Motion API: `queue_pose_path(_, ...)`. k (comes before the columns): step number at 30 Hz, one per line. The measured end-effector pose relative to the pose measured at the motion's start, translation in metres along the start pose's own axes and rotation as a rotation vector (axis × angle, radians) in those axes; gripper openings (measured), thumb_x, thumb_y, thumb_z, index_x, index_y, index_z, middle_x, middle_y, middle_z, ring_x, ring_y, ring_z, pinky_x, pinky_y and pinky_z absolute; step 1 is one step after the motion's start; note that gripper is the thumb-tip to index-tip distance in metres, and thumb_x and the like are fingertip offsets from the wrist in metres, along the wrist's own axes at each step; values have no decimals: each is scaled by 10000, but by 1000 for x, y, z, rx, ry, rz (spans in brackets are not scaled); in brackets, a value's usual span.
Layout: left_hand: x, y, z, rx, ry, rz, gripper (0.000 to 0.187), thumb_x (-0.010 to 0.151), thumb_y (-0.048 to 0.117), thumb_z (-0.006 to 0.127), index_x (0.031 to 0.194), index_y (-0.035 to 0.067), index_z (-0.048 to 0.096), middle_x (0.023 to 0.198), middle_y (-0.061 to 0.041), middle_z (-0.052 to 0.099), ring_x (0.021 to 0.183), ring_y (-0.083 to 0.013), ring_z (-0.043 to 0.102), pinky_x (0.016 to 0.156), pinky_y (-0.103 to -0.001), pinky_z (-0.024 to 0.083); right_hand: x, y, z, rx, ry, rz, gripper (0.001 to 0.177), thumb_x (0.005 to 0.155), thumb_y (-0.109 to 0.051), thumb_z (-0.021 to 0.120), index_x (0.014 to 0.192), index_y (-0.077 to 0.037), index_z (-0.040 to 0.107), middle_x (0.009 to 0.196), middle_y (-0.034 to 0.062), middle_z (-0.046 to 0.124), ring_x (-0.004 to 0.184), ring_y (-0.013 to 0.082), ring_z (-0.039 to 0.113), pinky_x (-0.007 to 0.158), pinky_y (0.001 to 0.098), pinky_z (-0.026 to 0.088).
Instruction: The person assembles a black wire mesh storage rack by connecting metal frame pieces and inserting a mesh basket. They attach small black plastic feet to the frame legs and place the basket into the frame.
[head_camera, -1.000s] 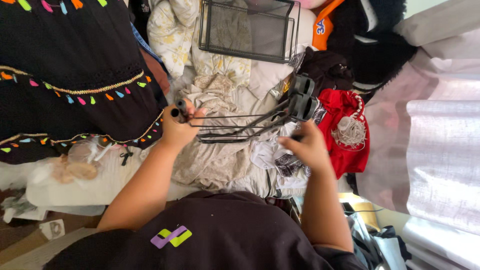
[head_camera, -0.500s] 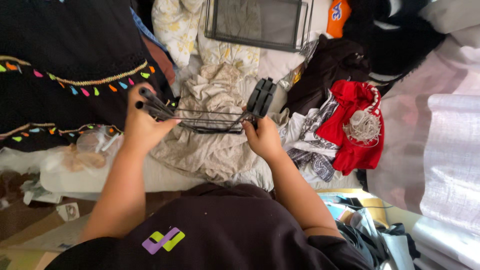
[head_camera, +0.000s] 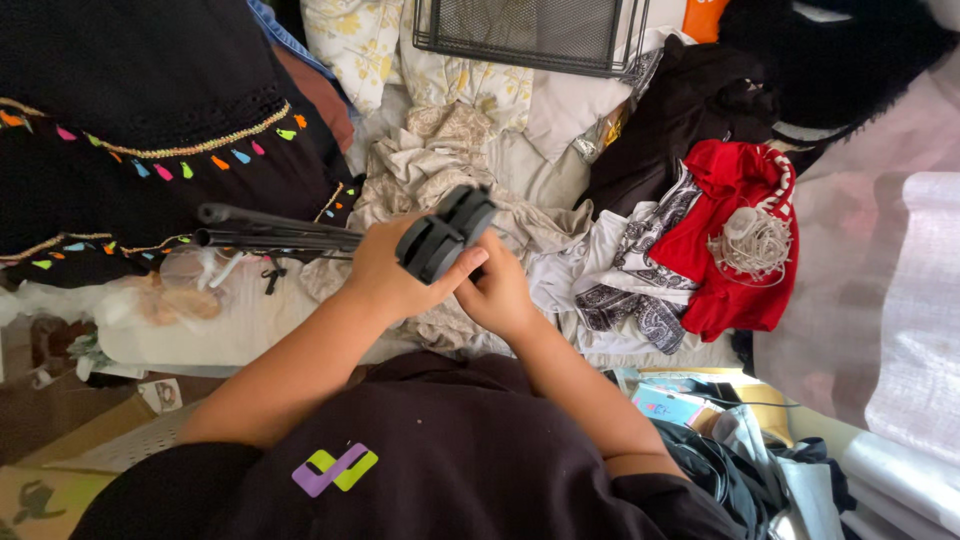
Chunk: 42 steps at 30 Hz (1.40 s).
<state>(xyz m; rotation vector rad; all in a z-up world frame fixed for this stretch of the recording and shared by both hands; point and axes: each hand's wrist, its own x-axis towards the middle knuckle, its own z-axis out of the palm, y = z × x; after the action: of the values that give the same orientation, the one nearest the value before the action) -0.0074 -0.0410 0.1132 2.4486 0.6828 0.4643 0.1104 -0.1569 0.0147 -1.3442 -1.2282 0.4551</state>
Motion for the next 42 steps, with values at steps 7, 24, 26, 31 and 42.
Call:
queue_pose_path(7, 4, -20, 13, 56, -45, 11, 287, 838, 404, 770, 700, 156, 731, 608, -122, 671, 553, -367, 656, 503, -472, 506, -56, 139, 5, 1119, 663, 770, 310, 948, -346, 546, 1093, -88, 638, 936, 107, 690, 727, 254, 612, 570, 390, 489)
queue_pose_path(24, 15, -12, 20, 204, -152, 19, 234, 767, 320, 790, 687, 138, 668, 649, -69, 680, 596, -330, 670, 497, -441, 508, -97, 366, 12, 920, 795, 1199, 338, 998, -83, 567, 1329, -147, 545, 1252, 87, 571, 1060, 250, 575, 885, 521, 562)
queue_pose_path(26, 15, -13, 20, 181, -133, 33, 225, 761, 315, 793, 701, 136, 670, 653, -69, 680, 599, -330, 670, 501, -441, 508, -95, 365, 7, 753, 789, 1304, 398, 987, -37, 547, 1368, -147, 512, 1263, 71, 551, 1064, 246, 553, 904, 552, 550)
queue_pose_path(31, 15, -18, 20, 149, -118, 64, 276, 796, 325, 805, 698, 116, 654, 644, -93, 670, 599, -346, 664, 517, -443, 507, -113, 356, -11, 704, 843, 1417, 588, 904, 56, 478, 1433, -198, 442, 1222, 96, 543, 1059, 301, 579, 949, 578, 565)
queue_pose_path(42, 18, -13, 33, 55, -79, -26, 270, 827, 423, 762, 766, 162, 724, 686, -104, 706, 640, -374, 675, 559, -487, 532, -114, 272, -73, 795, 710, 1272, 323, 985, -237, 554, 1254, -63, 514, 1191, 144, 612, 1072, 346, 633, 888, 511, 534)
